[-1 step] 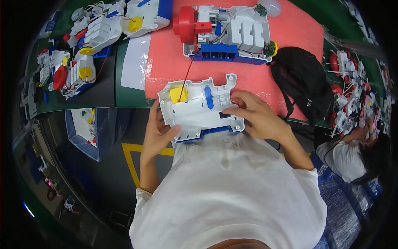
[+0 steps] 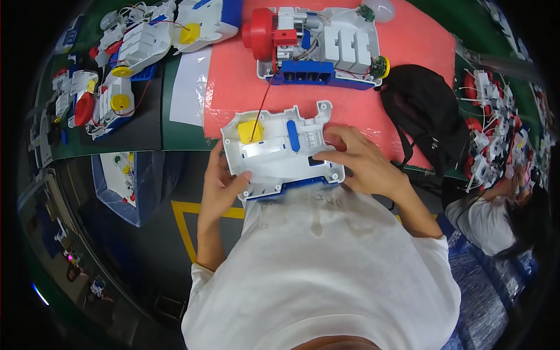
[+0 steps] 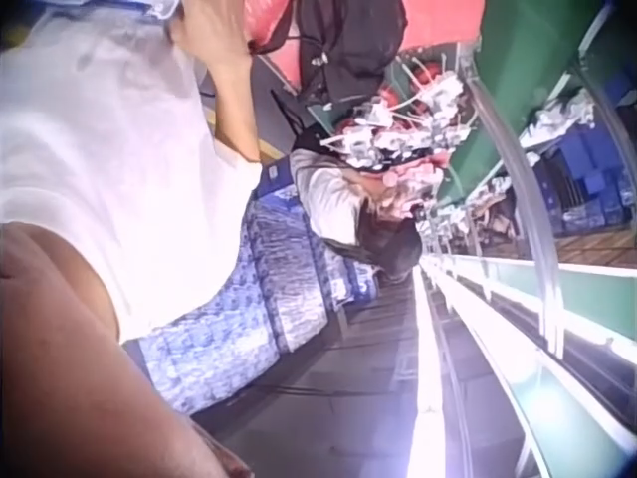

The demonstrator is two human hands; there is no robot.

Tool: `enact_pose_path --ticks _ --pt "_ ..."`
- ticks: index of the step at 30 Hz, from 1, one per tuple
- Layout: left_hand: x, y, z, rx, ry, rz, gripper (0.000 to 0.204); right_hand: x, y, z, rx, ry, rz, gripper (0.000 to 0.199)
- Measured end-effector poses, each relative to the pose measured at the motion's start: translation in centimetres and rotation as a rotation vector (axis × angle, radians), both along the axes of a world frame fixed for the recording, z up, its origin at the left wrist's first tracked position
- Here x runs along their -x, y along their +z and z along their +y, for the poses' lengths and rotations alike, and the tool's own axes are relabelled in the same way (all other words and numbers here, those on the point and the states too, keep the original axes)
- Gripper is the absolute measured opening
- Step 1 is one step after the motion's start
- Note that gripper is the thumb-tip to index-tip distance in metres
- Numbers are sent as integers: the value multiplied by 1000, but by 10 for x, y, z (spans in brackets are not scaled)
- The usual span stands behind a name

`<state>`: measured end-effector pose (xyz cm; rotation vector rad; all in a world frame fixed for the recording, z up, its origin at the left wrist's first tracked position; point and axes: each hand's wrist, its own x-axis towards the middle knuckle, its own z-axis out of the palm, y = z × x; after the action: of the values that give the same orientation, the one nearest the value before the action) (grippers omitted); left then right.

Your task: Assembling the internal and external components of a plastic electronic device on a factory line.

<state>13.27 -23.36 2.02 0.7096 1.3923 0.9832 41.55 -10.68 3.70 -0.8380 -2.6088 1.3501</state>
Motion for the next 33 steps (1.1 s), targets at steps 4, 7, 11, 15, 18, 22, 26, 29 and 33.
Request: enact_pose_path --ticks 4,7,11,15,18,22,26,29,33 --pt "2 15 2 -7 170 67 65 3 8 1 -108 -73 179 45" --pt "7 36 13 -81 154 13 66 6 13 1 67 -48 395 33" --pt "-2 71 27 -237 230 52 70 8 37 12 271 -70 525 29" --pt "16 55 36 -574 100 1123 46 0 51 13 742 -142 555 32" --pt "26 57 60 -845 -10 902 33 -7 59 23 1086 -250 489 38" --pt "16 47 75 -750 221 339 55 -5 75 44 1078 -406 409 53" --pt "16 69 120 -510 360 158 52 8 93 60 883 -626 813 71" --pt "6 70 175 -448 353 -179 41 -2 98 92 923 -573 896 44" --pt "-28 107 224 -277 113 -24 47 0 104 146 671 -665 612 29"
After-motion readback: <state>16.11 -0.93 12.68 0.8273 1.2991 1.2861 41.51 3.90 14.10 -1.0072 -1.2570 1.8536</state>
